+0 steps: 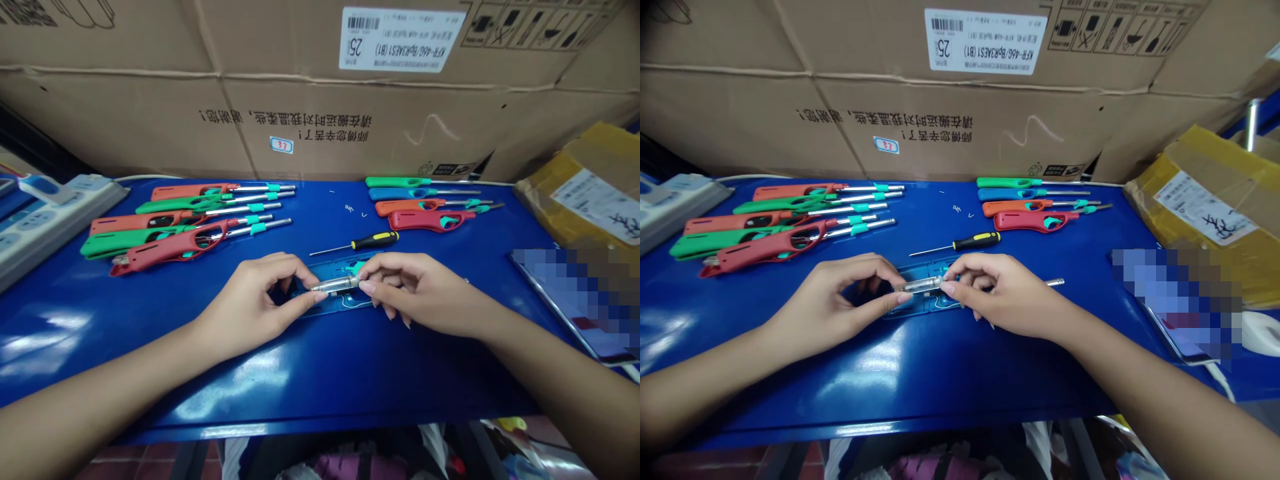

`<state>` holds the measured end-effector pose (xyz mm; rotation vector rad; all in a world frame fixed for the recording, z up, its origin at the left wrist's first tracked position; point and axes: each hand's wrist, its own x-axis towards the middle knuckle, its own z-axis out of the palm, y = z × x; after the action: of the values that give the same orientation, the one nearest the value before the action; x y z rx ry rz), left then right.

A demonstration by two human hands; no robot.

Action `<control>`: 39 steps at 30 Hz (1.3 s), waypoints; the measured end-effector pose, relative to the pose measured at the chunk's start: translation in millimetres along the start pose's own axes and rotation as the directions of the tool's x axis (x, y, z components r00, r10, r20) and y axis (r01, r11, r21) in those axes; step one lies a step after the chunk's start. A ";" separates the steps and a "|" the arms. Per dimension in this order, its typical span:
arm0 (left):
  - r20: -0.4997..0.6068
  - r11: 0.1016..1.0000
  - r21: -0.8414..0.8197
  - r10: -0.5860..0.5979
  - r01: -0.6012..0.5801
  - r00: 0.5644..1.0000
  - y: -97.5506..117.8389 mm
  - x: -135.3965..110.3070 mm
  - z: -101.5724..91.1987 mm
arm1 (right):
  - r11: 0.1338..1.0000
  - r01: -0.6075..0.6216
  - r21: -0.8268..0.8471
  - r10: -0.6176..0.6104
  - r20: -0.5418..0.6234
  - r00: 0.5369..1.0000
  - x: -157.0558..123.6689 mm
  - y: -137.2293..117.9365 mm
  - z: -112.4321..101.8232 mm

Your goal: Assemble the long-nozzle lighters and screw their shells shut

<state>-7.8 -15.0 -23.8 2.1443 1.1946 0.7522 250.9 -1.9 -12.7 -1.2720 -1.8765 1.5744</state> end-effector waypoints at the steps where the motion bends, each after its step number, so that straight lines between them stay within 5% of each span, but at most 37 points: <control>1: 0.001 1.000 -0.001 0.006 -0.006 1.000 0.2 0.2 0.0 | 1.000 0.002 -0.004 -0.002 -0.007 1.000 0.1 0.5 0.1; 14: 0.003 1.000 -0.015 -0.013 0.013 1.000 -1.9 1.4 0.0 | 0.997 0.051 -0.055 -0.052 -0.028 0.998 -0.9 0.5 -1.6; 26: -0.013 1.000 -0.025 -0.005 0.004 1.000 -2.7 2.8 -5.0 | 0.997 -0.019 0.080 0.020 -0.011 1.000 -4.2 -4.9 -2.1; 39: 0.043 0.992 -0.119 -0.022 0.028 0.999 -2.3 1.6 -1.0 | 0.929 0.202 -0.311 -0.238 -0.085 0.967 -2.7 4.1 -2.9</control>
<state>-9.1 -12.4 -24.4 2.0337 1.1239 0.7452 256.1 -2.6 -14.9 -1.1927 -2.1527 1.1029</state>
